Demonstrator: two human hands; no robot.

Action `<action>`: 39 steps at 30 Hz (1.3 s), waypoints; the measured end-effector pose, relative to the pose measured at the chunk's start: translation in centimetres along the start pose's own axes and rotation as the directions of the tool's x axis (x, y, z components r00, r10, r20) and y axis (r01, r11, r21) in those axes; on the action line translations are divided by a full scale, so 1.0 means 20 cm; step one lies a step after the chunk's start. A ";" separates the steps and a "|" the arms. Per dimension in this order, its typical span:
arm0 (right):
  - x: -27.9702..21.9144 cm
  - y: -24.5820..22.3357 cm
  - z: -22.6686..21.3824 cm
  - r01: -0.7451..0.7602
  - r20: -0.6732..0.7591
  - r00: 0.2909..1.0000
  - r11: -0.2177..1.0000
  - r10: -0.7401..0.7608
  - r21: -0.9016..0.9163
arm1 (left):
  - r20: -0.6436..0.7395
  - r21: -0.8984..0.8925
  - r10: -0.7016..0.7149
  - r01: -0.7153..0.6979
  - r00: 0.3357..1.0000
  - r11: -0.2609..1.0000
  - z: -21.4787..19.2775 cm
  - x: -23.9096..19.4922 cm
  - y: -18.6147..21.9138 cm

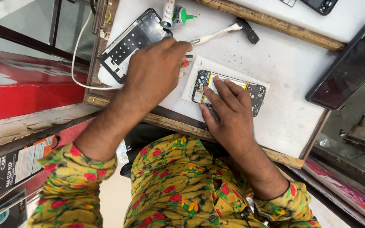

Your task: The person disassembles a smartphone, removes the battery and internal components, cleans a small circuit board with a cotton swab, and reassembles the phone by reconnecting the battery and placing components back into the chassis.

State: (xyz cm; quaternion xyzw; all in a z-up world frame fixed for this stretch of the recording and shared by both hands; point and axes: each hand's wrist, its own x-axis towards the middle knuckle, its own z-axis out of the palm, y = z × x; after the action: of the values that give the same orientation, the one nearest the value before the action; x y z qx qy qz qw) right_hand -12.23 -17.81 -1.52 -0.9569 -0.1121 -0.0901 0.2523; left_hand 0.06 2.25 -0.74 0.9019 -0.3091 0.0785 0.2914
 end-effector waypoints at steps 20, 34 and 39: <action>0.01 -0.01 0.01 -0.006 0.020 1.000 0.999 0.006 -0.034 | 0.072 -0.395 -0.466 0.454 0.882 0.799 0.07 -0.30 0.23; 0.00 -0.01 0.01 0.002 0.027 1.000 0.998 0.000 -0.055 | 0.520 -0.593 -0.452 0.687 0.725 0.419 0.14 -0.23 0.06; 0.00 -0.02 0.01 -0.004 0.019 1.000 0.999 0.005 -0.037 | 0.625 -0.595 -0.425 0.752 0.655 0.283 0.15 -0.22 0.03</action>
State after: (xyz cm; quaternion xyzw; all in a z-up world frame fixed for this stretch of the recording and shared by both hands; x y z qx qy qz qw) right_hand -12.22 -17.42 -1.51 -0.9625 -0.1106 -0.0825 0.2335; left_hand -3.84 2.42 -4.32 0.6994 0.0100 -0.3506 0.6228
